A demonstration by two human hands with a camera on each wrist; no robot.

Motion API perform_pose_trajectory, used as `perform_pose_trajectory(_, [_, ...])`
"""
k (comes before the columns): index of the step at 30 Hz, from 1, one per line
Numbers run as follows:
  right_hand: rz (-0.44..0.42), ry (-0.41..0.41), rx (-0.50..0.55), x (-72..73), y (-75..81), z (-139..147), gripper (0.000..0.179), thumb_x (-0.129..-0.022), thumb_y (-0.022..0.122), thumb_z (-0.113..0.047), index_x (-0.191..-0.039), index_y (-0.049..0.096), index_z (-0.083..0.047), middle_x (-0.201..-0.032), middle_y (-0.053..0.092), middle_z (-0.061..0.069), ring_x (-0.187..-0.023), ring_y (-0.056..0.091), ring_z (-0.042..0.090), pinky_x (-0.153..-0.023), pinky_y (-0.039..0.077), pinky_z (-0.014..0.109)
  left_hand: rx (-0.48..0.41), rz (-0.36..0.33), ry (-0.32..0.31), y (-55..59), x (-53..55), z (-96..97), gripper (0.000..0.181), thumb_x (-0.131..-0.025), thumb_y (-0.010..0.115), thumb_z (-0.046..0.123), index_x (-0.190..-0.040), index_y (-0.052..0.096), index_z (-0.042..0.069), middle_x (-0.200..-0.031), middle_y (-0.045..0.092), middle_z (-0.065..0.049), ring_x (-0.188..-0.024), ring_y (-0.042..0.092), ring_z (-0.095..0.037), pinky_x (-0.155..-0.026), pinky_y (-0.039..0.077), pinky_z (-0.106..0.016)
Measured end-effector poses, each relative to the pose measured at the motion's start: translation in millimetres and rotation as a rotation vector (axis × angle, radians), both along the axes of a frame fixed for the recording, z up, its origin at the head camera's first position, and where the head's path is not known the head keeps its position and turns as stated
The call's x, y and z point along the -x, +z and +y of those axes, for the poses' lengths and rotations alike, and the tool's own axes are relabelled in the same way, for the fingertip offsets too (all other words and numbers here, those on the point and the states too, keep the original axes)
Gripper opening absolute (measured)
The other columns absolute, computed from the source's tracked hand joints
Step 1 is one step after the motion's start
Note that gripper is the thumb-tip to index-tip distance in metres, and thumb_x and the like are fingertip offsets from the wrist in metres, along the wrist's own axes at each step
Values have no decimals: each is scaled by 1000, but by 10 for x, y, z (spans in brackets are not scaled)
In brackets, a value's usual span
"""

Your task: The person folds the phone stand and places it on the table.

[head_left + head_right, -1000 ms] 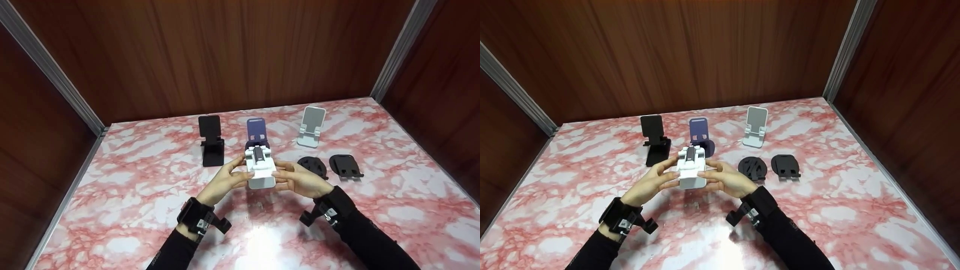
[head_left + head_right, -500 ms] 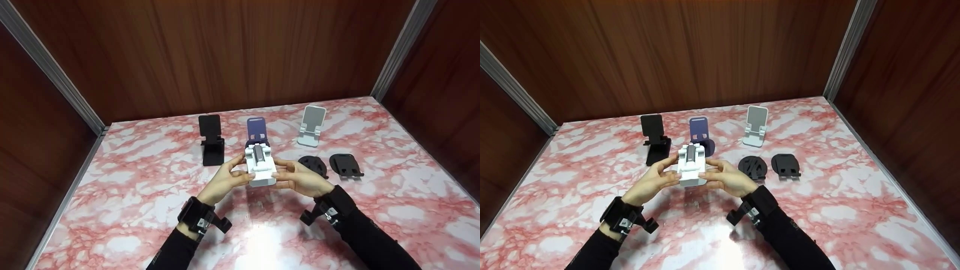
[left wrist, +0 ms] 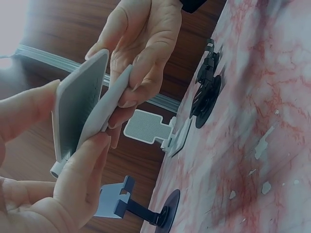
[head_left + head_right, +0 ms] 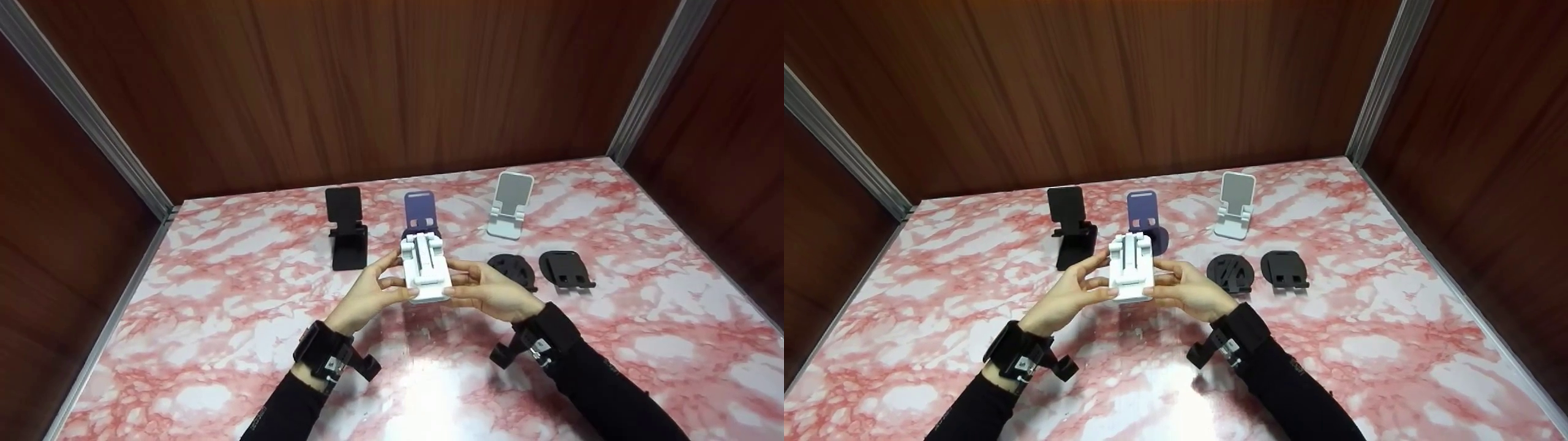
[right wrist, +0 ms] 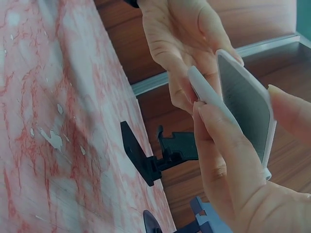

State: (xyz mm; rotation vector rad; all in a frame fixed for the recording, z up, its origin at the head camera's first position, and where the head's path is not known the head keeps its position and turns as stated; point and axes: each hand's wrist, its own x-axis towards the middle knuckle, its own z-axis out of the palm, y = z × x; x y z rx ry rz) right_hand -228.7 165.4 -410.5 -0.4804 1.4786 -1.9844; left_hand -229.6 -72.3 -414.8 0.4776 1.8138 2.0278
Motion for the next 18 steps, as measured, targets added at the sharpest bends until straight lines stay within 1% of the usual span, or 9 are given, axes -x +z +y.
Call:
perform_pose_trajectory(4, [11,5,10,12,-28,6,75,-88,53,6,-147,7,2,-131,52,19,-108,61,20,-96,49,36,1,14,9,-14,1,7,85,-78,69,-1,-147,21,12,-137,36,-12,-96,61,-16,-78,54,-24])
perform_pose_trajectory(12, [36,-13,-1,17,-59,0,75,-87,54,7,-146,8,3,-125,57,16,-108,61,20,-99,46,40,3,40,21,-29,2,17,87,-78,69,-1,-148,18,8,-138,36,-14,-95,61,-15,-75,54,-23])
perform_pose_trajectory(15, [45,-26,-9,14,-71,-3,75,-87,54,7,-146,8,4,-124,58,16,-107,61,19,-98,47,40,9,56,23,-35,3,21,87,-78,69,-1,-148,17,6,-137,36,-16,-94,61,-15,-74,54,-22])
perform_pose_trajectory(18, [36,-39,-7,11,-83,-12,76,-86,54,8,-147,8,2,-123,58,16,-106,61,20,-97,47,38,30,66,36,-40,-1,22,88,-77,70,-1,-148,18,7,-137,37,-14,-93,61,-15,-74,54,-22])
